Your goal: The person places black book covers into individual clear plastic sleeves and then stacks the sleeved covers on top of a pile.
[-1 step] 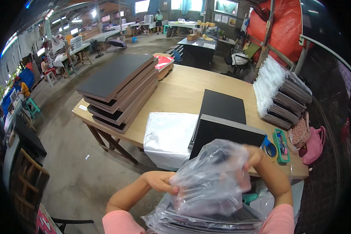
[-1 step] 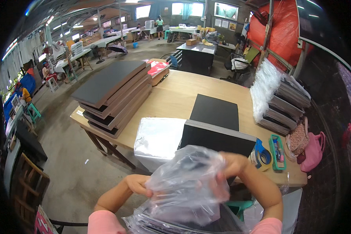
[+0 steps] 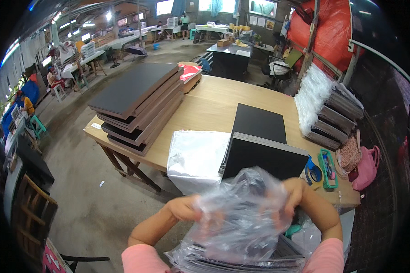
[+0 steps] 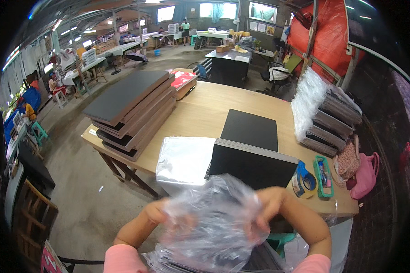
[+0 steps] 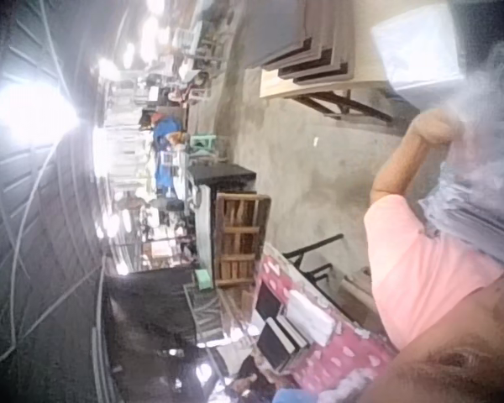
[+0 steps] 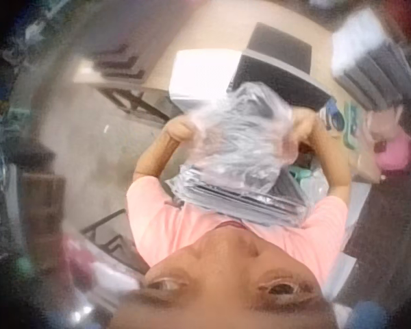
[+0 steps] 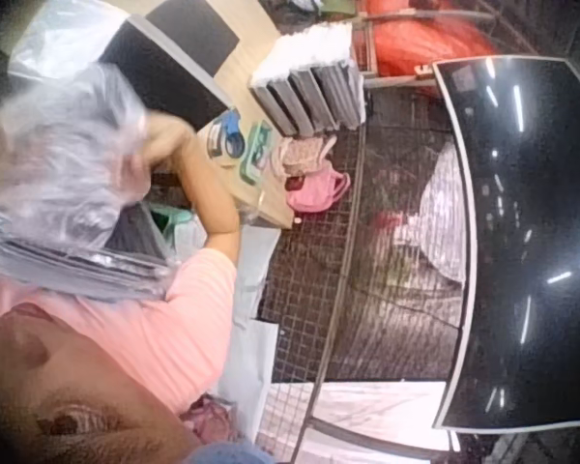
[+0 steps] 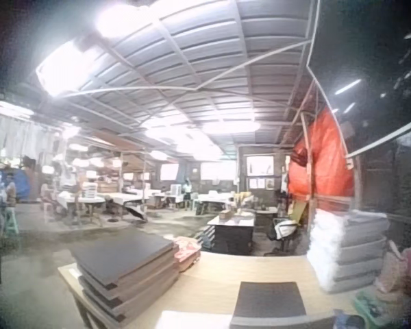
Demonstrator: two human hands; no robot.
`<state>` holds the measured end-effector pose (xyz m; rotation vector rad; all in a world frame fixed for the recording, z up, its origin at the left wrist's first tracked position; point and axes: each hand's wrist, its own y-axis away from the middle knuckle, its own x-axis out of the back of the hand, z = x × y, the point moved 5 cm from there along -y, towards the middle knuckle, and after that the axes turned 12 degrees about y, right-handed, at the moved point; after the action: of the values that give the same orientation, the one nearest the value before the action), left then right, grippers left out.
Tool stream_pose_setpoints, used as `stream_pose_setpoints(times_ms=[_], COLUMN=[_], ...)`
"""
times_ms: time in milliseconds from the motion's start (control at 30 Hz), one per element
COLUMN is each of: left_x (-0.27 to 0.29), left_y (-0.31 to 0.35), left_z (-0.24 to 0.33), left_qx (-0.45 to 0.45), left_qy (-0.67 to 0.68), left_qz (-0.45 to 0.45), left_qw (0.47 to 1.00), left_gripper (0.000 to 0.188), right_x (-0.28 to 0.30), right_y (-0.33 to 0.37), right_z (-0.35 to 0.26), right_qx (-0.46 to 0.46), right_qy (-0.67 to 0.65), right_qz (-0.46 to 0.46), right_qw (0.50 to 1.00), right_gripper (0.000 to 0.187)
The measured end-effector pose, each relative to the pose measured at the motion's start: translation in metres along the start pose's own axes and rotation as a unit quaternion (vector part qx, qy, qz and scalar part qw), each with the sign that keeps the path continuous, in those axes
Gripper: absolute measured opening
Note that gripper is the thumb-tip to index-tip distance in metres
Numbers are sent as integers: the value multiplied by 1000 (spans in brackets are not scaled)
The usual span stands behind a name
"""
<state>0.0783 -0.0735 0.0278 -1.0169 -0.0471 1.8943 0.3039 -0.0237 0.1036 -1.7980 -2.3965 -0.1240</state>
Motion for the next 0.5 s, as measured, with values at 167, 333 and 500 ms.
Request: stream_pose_setpoints(times_ms=[167,333,500], left_x=[-29,-45,-39], left_y=[-59,-80,-78], left_z=[12,0,10], left_qx=[88,-107,-136], left_qy=[-166,177,183], left_qz=[-80,-185,-79], left_qw=[979,961,970], left_gripper=[36,40,43], right_x=[-44,-57,-91], right_y=[22,47,90], right_z=[-8,17,46], right_qx=[191,215,251], right_qy=[68,2,-56], right_qz=[-17,7,189], right_qw=[979,977,948], right_gripper=[37,36,30])
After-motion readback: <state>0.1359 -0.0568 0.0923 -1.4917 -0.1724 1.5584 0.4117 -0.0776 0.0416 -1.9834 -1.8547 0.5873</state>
